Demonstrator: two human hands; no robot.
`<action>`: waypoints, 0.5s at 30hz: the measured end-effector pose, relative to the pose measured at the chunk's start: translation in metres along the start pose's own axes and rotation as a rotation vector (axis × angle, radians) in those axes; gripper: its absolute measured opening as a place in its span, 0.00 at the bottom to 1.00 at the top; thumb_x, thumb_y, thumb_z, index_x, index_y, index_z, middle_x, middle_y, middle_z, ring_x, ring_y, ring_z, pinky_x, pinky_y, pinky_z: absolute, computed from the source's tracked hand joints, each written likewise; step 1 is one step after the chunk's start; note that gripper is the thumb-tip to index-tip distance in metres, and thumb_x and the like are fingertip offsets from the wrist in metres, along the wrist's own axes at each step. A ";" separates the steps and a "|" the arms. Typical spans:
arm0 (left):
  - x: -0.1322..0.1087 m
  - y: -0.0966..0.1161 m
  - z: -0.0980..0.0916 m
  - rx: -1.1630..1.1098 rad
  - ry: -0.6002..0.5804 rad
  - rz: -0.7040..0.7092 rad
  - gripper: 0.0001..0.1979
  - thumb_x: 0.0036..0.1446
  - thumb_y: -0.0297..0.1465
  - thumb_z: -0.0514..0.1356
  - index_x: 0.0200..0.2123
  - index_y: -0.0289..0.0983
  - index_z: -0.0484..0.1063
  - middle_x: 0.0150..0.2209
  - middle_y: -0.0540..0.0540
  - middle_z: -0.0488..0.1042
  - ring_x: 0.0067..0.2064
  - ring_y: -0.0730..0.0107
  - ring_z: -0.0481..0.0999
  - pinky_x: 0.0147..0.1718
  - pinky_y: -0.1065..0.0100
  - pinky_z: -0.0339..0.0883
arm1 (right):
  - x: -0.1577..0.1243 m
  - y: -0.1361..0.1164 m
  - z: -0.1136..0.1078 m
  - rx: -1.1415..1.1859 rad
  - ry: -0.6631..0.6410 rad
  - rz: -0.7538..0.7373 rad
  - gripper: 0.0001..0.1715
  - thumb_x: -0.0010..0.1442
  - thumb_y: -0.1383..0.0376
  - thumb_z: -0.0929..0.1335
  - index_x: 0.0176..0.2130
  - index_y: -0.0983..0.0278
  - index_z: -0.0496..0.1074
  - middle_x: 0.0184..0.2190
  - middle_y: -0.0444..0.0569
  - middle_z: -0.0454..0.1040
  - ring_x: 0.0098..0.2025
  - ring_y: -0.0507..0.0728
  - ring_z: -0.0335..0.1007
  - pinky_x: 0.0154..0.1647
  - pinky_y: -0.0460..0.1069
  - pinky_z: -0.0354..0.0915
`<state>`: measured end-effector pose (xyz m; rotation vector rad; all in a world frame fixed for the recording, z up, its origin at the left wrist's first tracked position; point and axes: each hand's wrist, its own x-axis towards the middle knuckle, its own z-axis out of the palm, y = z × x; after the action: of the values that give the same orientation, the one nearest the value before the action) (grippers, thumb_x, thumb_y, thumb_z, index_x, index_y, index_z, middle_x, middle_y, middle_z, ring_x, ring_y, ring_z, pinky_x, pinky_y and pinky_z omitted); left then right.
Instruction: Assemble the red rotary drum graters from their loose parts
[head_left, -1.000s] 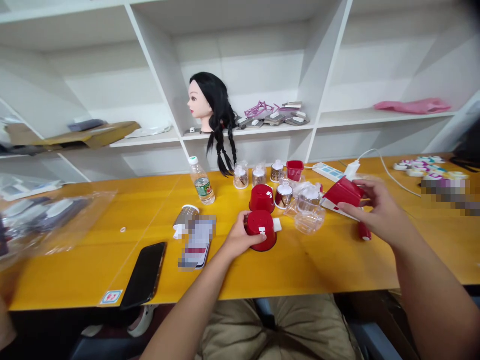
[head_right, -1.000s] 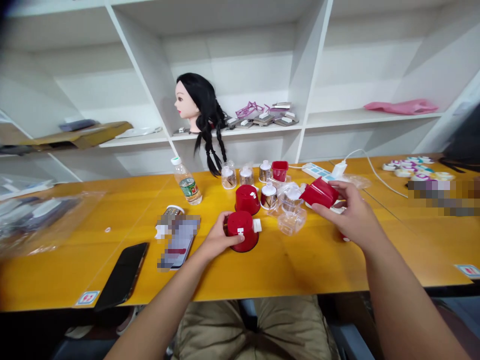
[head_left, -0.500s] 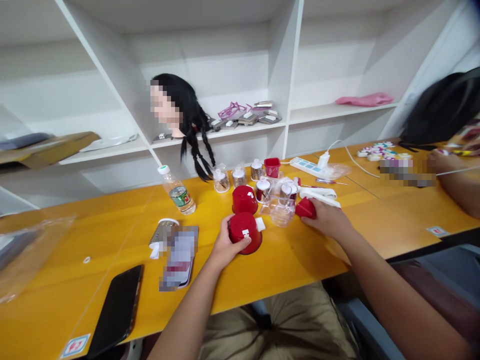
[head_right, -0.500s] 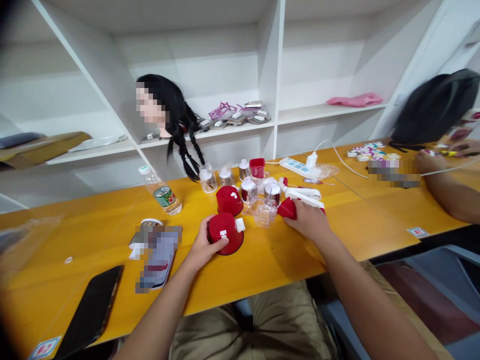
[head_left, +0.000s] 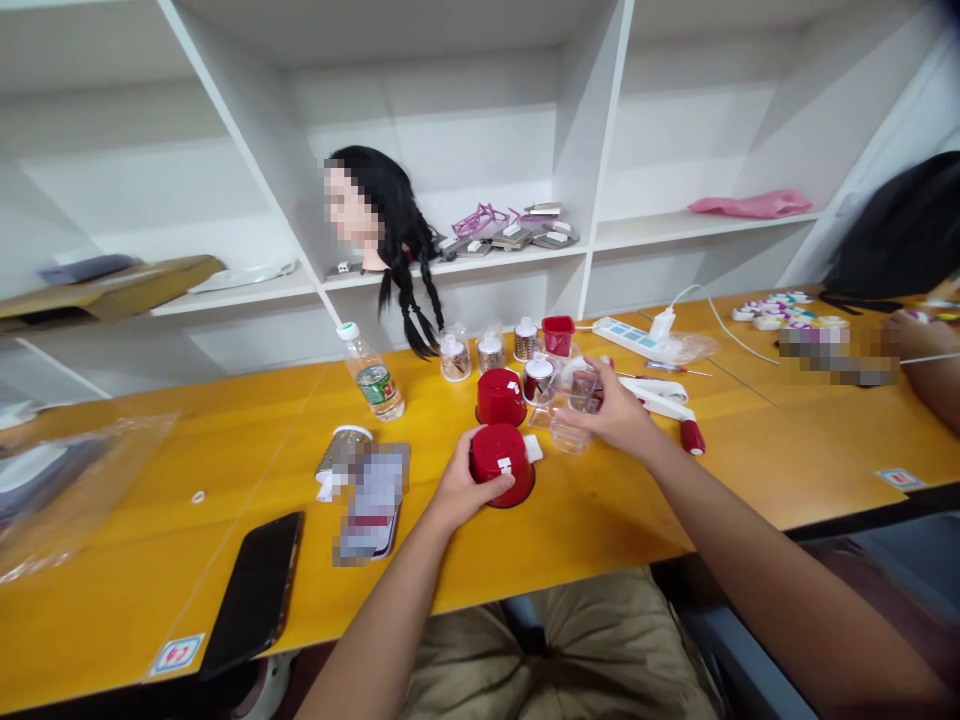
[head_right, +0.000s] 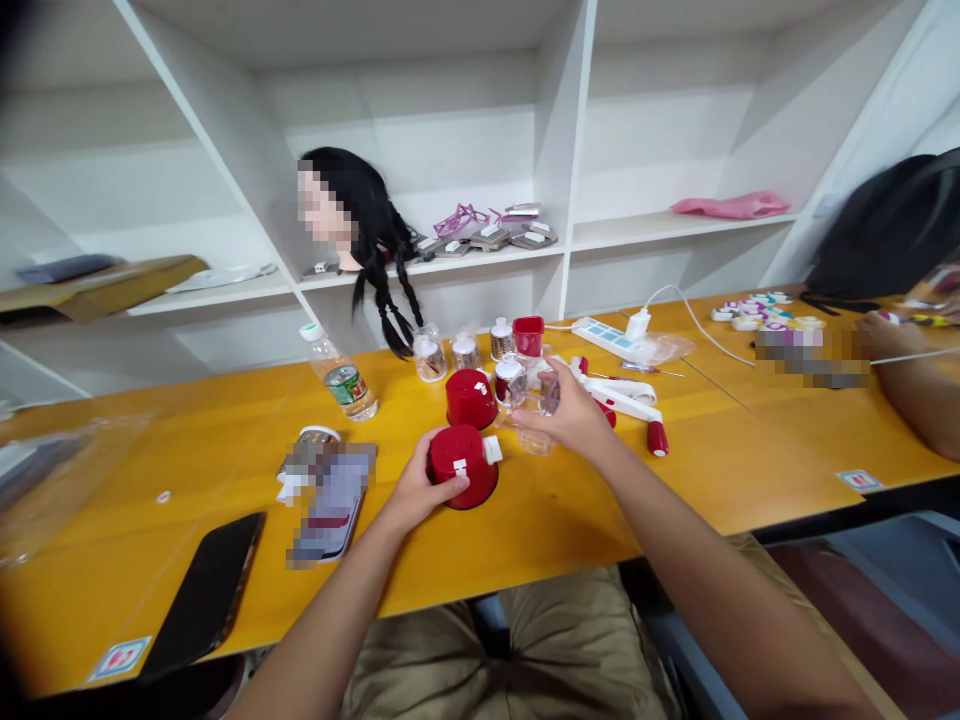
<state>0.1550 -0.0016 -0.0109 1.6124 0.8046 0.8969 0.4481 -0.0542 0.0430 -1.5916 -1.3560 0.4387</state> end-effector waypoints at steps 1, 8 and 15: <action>-0.001 0.000 0.000 -0.006 -0.001 -0.005 0.46 0.44 0.43 0.78 0.63 0.40 0.63 0.61 0.38 0.75 0.63 0.47 0.74 0.67 0.48 0.63 | 0.006 -0.002 0.006 0.014 0.014 0.005 0.60 0.47 0.46 0.82 0.70 0.58 0.61 0.61 0.60 0.74 0.62 0.71 0.73 0.66 0.70 0.67; -0.002 0.000 0.003 -0.065 -0.014 -0.012 0.48 0.42 0.44 0.79 0.63 0.40 0.62 0.62 0.37 0.74 0.64 0.47 0.73 0.67 0.48 0.62 | 0.025 -0.034 -0.008 0.394 0.139 -0.115 0.43 0.52 0.47 0.80 0.61 0.56 0.70 0.54 0.55 0.77 0.58 0.67 0.76 0.63 0.66 0.71; 0.000 -0.004 0.003 -0.040 -0.022 0.023 0.48 0.40 0.38 0.81 0.63 0.40 0.63 0.64 0.36 0.72 0.65 0.45 0.73 0.68 0.45 0.62 | 0.030 -0.090 0.026 0.556 -0.129 -0.067 0.40 0.51 0.49 0.81 0.58 0.56 0.70 0.52 0.53 0.78 0.52 0.65 0.79 0.60 0.67 0.73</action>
<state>0.1577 -0.0020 -0.0157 1.5965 0.7496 0.9054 0.3879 -0.0237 0.1139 -1.0710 -1.2371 0.8094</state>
